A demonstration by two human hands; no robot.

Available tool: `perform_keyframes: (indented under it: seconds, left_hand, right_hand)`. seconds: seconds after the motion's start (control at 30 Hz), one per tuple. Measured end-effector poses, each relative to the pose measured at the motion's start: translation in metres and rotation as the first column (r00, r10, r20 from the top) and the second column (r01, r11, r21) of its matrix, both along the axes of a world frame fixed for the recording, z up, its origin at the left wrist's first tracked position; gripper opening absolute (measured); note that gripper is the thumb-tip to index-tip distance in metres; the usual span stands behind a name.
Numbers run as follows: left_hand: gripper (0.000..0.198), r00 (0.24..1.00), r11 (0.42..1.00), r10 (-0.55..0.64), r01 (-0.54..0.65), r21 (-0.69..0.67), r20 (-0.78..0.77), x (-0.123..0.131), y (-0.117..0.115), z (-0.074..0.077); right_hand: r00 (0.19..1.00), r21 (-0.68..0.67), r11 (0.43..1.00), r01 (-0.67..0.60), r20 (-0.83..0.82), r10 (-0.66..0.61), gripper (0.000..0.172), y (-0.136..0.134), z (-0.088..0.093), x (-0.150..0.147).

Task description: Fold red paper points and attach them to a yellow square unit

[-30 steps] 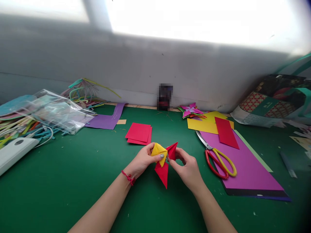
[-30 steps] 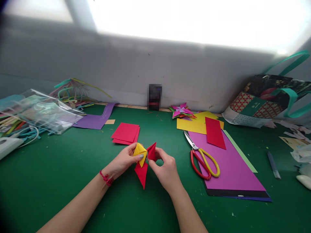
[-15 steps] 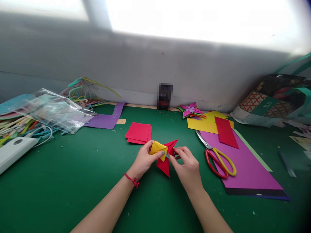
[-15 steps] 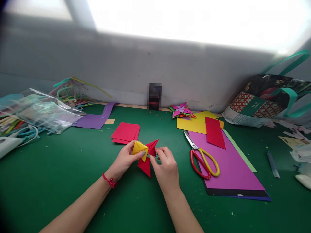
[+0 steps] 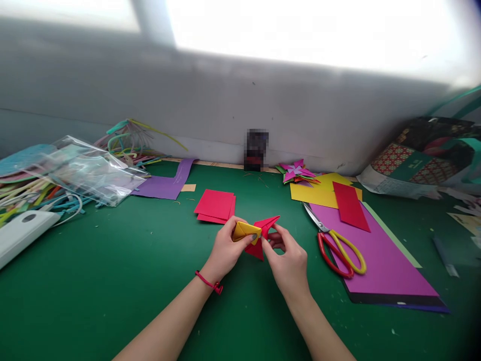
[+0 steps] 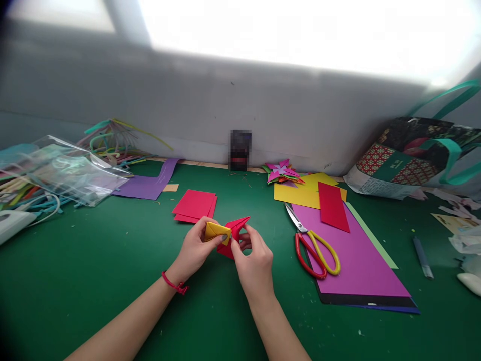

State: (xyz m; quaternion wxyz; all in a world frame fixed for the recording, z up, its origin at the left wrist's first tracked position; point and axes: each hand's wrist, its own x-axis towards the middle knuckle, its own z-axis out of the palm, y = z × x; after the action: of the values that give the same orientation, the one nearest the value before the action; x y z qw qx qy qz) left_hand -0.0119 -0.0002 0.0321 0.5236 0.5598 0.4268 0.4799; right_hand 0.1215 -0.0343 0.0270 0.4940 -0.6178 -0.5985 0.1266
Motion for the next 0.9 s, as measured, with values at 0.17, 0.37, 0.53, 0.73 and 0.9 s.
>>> perform_keyframes:
  seconds: [0.17, 0.37, 0.53, 0.73, 0.9]
  left_hand:
    - [0.015, 0.999, 1.000, -0.011, 0.012, 0.011, -0.032, 0.001, -0.003, 0.001]
    - [0.016, 1.000, 1.000, 0.001, 0.000, 0.019, -0.016, 0.002, -0.004, 0.000]
    - [0.016, 0.999, 0.998, 0.054, -0.054, 0.042, -0.007, 0.004, -0.008, 0.002]
    - [0.019, 0.998, 1.000, 0.005, -0.003, -0.027, 0.068, 0.007, -0.009, 0.002]
    - [0.020, 0.993, 0.993, -0.078, 0.086, -0.084, 0.091, 0.003, -0.005, 0.001]
  right_hand:
    - [1.000, 0.007, 1.000, -0.008, 0.007, 0.008, 0.028, -0.001, 0.003, 0.000]
    - [0.995, 0.034, 0.999, -0.040, 0.093, 0.037, 0.025, -0.001, 0.007, 0.001]
    - [0.990, 0.065, 0.996, -0.053, 0.138, 0.044, 0.024, -0.001, 0.009, 0.001]
    - [0.999, -0.004, 0.999, -0.047, 0.016, 0.047, 0.020, -0.004, 0.013, 0.000]
    - [0.996, -0.095, 0.995, -0.038, -0.089, 0.030, 0.021, -0.005, 0.014, 0.003]
